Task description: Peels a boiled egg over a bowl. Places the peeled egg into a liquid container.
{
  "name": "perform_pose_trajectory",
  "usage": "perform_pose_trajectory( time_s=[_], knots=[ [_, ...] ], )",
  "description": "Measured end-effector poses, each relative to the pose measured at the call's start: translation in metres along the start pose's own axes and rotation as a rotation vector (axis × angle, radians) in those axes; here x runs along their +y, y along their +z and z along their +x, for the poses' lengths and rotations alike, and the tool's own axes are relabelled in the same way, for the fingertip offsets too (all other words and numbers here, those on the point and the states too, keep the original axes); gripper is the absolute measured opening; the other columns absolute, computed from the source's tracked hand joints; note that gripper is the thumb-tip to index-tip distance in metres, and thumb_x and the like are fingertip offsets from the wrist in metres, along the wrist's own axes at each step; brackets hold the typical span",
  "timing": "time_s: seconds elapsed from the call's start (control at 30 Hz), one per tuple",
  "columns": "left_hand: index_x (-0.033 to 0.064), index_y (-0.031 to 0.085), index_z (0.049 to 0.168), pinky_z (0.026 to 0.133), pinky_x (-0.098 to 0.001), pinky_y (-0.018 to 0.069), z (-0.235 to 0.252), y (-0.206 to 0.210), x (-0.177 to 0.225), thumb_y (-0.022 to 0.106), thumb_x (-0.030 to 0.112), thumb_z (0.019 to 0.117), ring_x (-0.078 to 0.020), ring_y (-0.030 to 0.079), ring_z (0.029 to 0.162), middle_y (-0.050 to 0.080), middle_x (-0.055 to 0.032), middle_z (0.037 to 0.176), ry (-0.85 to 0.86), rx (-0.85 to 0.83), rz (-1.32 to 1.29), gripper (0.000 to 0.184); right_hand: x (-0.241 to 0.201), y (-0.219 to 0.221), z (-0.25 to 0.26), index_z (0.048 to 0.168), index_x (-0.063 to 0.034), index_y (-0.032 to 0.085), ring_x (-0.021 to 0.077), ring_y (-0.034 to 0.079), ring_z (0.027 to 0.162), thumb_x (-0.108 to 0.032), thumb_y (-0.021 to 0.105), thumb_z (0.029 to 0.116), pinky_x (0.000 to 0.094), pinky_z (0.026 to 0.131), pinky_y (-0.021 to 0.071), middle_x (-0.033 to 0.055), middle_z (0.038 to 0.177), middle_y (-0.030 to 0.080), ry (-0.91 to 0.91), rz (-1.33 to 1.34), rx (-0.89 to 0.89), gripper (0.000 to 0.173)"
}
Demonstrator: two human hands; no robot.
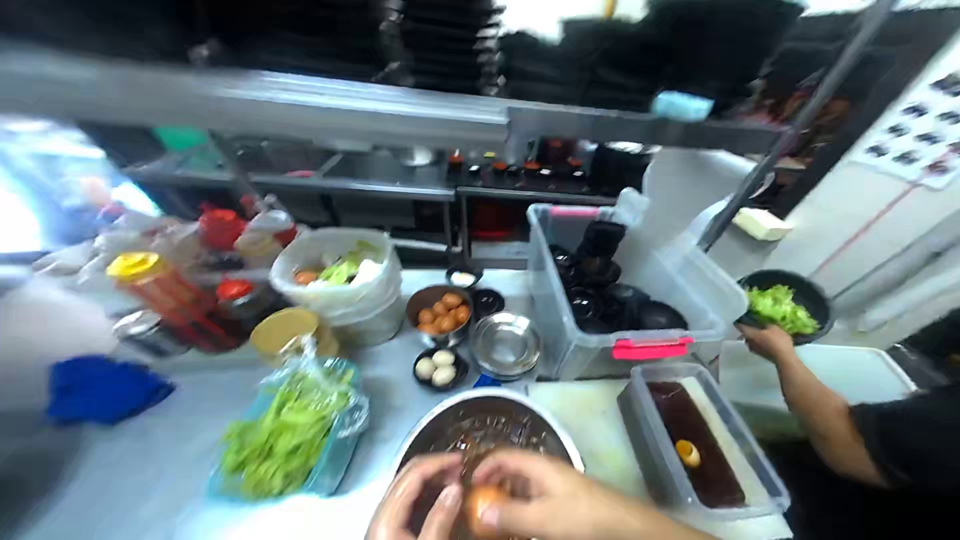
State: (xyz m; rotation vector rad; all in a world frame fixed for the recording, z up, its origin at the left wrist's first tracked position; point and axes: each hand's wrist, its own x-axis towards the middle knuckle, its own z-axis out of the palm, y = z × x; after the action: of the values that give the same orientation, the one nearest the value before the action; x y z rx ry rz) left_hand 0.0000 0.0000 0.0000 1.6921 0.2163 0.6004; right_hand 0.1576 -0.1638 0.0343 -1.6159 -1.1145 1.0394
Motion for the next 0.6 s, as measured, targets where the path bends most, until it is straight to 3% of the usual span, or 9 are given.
perform_pose_trajectory(
  time_s=[0.1,0.2,0.33,0.47,0.6],
  knots=[
    [0.0017,0.055,0.143,0.089,-0.0385,0.0608,-0.008,0.004,0.009,0.068,0.032,0.0973,-0.0218,0.066,0.113,0.058,-0.0151,0.140,-0.073,-0.084,-0.003,0.056,-0.002,0.001,-0.002,0.132,-0.0023,0.058,0.0171,0.069,0.104,-0.019,0.071,0.0964,0.0361,0.091,0.0608,0.0101,0.122,0.067,-0.127,0.168,0.134,0.041],
    [-0.0015,0.046,0.150,0.091,-0.0387,0.0622,-0.015,0.016,0.015,0.080,0.031,0.0892,-0.0231,0.067,0.116,0.056,-0.0169,0.144,-0.075,-0.114,-0.051,0.077,-0.001,0.011,-0.007,0.129,0.0013,0.057,0.0216,0.071,0.102,-0.012,0.076,0.0926,0.0381,0.090,0.0628,0.0139,0.121,0.066,-0.209,0.271,0.222,0.043],
    [0.0023,0.056,0.143,0.095,-0.0359,0.0619,-0.023,0.029,0.005,0.080,0.024,0.0895,-0.0207,0.068,0.114,0.062,-0.0133,0.136,-0.015,0.008,0.069,0.062,0.003,0.019,-0.011,0.127,0.0014,0.058,0.0221,0.073,0.098,-0.011,0.076,0.0928,0.0381,0.087,0.0645,0.0130,0.116,0.069,-0.184,0.300,0.238,0.040],
    [0.0051,0.062,0.136,0.088,-0.0339,0.0652,-0.027,0.032,0.000,0.080,0.028,0.0894,-0.0190,0.070,0.109,0.064,-0.0103,0.130,-0.004,0.102,0.169,0.055,0.009,0.019,-0.013,0.127,-0.0012,0.065,0.0171,0.072,0.101,-0.021,0.068,0.0996,0.0333,0.090,0.0623,0.0085,0.119,0.070,-0.160,0.146,0.277,0.034],
    [0.0103,0.067,0.128,0.078,-0.0296,0.0659,-0.026,0.034,0.000,0.082,0.026,0.0847,-0.0158,0.070,0.100,0.062,-0.0076,0.121,-0.034,0.145,0.224,0.048,0.017,0.020,-0.012,0.128,-0.0031,0.066,0.0150,0.069,0.103,-0.021,0.068,0.0984,0.0316,0.090,0.0614,0.0079,0.123,0.068,-0.236,-0.002,0.313,0.034]
  ],
)
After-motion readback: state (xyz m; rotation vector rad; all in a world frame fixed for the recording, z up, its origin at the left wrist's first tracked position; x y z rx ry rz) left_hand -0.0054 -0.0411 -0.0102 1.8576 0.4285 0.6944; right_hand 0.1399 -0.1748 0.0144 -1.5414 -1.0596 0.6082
